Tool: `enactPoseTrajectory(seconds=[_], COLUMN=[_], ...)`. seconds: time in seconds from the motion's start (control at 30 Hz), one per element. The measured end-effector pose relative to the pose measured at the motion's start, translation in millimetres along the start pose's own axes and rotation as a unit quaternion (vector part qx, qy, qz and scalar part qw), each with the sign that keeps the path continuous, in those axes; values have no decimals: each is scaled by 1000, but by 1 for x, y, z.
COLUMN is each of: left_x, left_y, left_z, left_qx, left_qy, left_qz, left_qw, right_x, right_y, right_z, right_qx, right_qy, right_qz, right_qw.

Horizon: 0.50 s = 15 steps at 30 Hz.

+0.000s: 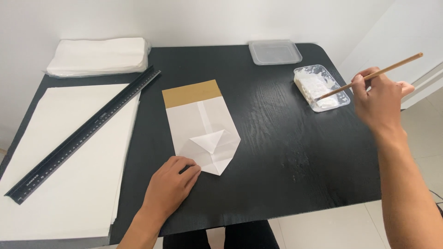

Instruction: A person is manually assembling a paper bag by folding the paper and applying glue with a brush.

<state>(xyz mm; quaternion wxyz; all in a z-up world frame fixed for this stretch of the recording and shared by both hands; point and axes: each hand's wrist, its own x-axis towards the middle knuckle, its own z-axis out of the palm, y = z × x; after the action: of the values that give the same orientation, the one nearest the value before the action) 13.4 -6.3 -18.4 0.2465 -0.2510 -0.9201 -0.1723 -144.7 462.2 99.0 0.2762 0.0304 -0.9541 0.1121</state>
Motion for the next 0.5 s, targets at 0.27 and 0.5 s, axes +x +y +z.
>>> enactPoseTrajectory(seconds=[0.27, 0.5], left_x=[1, 3], left_y=[-1, 1], left_z=[0, -1], left_qx=[-4, 12], left_qy=[5, 31], left_qz=[9, 20], left_qw=[1000, 999], right_x=[0, 14], right_y=[4, 16], right_z=[-5, 0], right_qx=[-6, 30], right_qy=[33, 66], right_qz=[-23, -2], right_qw=[999, 997])
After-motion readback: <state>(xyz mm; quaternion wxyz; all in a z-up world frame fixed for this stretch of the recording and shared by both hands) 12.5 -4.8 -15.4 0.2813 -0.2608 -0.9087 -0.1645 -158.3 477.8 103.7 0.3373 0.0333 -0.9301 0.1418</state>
